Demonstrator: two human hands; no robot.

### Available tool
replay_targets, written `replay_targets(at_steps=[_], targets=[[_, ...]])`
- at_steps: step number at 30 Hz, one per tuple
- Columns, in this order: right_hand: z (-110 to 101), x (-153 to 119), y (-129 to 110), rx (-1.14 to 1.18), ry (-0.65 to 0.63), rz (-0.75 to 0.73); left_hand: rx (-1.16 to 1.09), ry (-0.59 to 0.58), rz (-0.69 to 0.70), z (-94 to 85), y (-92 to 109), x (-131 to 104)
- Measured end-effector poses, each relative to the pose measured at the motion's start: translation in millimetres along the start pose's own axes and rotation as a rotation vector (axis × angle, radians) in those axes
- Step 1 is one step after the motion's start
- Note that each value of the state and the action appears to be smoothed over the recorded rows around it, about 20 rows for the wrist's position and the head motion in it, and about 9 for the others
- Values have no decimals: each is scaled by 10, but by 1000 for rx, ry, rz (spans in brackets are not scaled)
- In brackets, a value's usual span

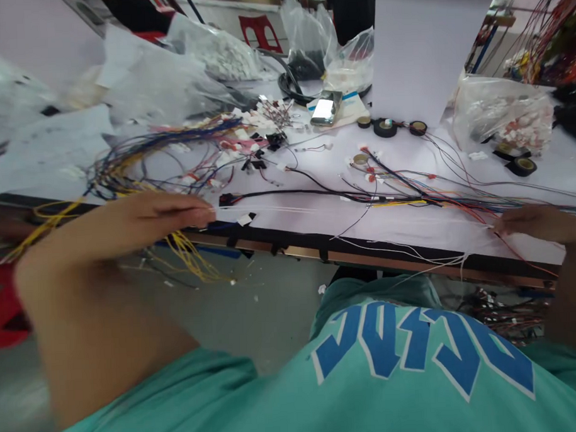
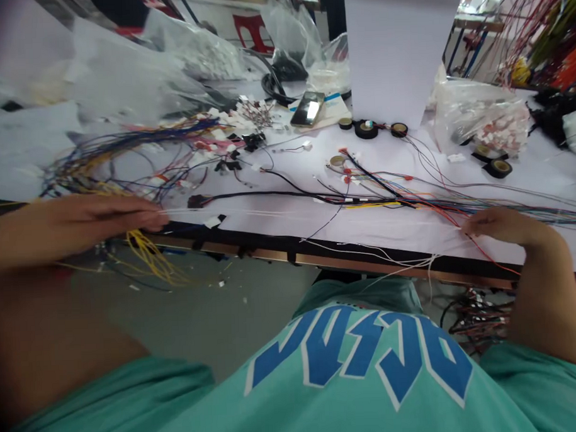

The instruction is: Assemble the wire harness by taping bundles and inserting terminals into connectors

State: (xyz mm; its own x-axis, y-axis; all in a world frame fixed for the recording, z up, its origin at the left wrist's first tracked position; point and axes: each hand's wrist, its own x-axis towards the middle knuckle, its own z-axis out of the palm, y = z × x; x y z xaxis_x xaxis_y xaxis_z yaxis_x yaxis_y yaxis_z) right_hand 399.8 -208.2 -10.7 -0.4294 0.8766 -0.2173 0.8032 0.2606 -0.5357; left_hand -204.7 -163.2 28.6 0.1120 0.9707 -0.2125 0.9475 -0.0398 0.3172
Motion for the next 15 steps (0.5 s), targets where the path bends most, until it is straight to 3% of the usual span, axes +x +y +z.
replay_targets(at_steps=[2, 4, 5, 9, 12, 14, 15], targets=[[-53, 225, -112, -129, 149, -69, -68, -4, 35, 36, -229, -113], [-6, 551, -371, -277, 358, -83, -129, -70, 97, 84, -408, -225], [63, 741, -545, -315, 394, -87, -162, -122, 152, 109, -466, -275], [514, 1475, -1297, -511, 147, -257, -287, -234, 321, 175, -478, -421], [687, 1859, -1640, -632, -15, -243, -333, -245, 353, 149, -335, -496], [577, 2091, -1683, -595, 40, -160, -352, -279, 361, 101, -211, -538], [458, 2221, -1657, -543, 138, -105, -354, -303, 334, 76, -147, -554]])
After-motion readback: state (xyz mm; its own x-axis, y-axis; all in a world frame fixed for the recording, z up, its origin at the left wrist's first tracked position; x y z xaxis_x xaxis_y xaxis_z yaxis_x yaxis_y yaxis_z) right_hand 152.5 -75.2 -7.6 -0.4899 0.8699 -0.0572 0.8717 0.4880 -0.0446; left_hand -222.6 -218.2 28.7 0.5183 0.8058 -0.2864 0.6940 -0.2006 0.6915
